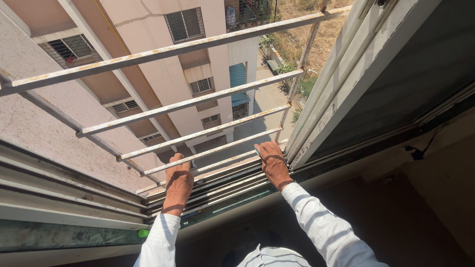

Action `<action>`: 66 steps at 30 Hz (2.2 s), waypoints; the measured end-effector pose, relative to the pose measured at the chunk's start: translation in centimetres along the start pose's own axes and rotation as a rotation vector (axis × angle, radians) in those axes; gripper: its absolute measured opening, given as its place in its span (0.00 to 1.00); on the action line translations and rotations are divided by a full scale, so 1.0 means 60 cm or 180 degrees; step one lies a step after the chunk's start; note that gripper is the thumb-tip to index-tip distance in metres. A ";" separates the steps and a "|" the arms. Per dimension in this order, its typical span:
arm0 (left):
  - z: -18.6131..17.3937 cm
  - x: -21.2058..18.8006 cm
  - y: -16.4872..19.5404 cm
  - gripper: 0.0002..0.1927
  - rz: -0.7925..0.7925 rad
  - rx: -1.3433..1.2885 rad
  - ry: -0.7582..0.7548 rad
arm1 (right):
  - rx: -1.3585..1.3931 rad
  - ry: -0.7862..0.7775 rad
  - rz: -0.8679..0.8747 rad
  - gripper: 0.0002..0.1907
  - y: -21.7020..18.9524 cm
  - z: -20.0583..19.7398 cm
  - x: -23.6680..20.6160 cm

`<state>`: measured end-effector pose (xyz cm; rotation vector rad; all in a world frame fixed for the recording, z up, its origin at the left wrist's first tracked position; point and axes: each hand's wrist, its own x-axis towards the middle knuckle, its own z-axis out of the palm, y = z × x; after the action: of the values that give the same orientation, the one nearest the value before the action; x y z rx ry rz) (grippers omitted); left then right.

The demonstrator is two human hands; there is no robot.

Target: The person stands at an open window and rubs a small abrasive block along the horizontal metal bars of the window grill, working bar by bar to remove rust and residue. They reposition the block repeatedly along different bars and continue sanding across the grill.

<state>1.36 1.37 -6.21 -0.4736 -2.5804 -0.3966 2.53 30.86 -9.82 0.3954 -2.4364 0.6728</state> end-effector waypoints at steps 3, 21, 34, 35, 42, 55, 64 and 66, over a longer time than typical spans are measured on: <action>0.000 0.018 -0.004 0.08 -0.0112 0.0103 0.0012 | -0.0050 -0.0021 -0.0005 0.25 -0.001 -0.005 0.000; -0.007 -0.084 0.008 0.25 0.0342 0.0173 0.0281 | -0.0058 0.0059 0.0071 0.26 0.004 -0.022 -0.004; 0.023 -0.054 0.075 0.28 0.0335 0.0657 -0.0151 | -0.0239 -0.0590 -0.0623 0.27 -0.148 0.041 0.009; 0.023 -0.052 0.078 0.28 0.0381 0.0638 -0.0171 | -0.0226 -0.0566 -0.0661 0.26 -0.159 0.046 0.010; -0.023 -0.078 0.002 0.25 0.0205 0.0829 -0.0509 | -0.0608 -0.0652 -0.0573 0.28 -0.062 -0.005 0.007; 0.049 -0.035 0.107 0.27 0.0299 0.0316 0.0010 | -0.0167 -0.0412 -0.0202 0.34 -0.024 0.001 0.000; 0.007 -0.071 0.018 0.26 0.0451 0.0483 -0.0145 | -0.0094 -0.0195 -0.0271 0.31 -0.021 0.016 0.001; 0.002 -0.078 -0.004 0.26 0.0402 0.0477 -0.0006 | -0.0116 -0.0183 -0.0257 0.29 -0.018 0.021 0.000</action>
<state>5.11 0.01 -8.71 -0.5789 -2.5420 -0.1578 2.38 29.29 -10.30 0.5019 -2.4684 0.5891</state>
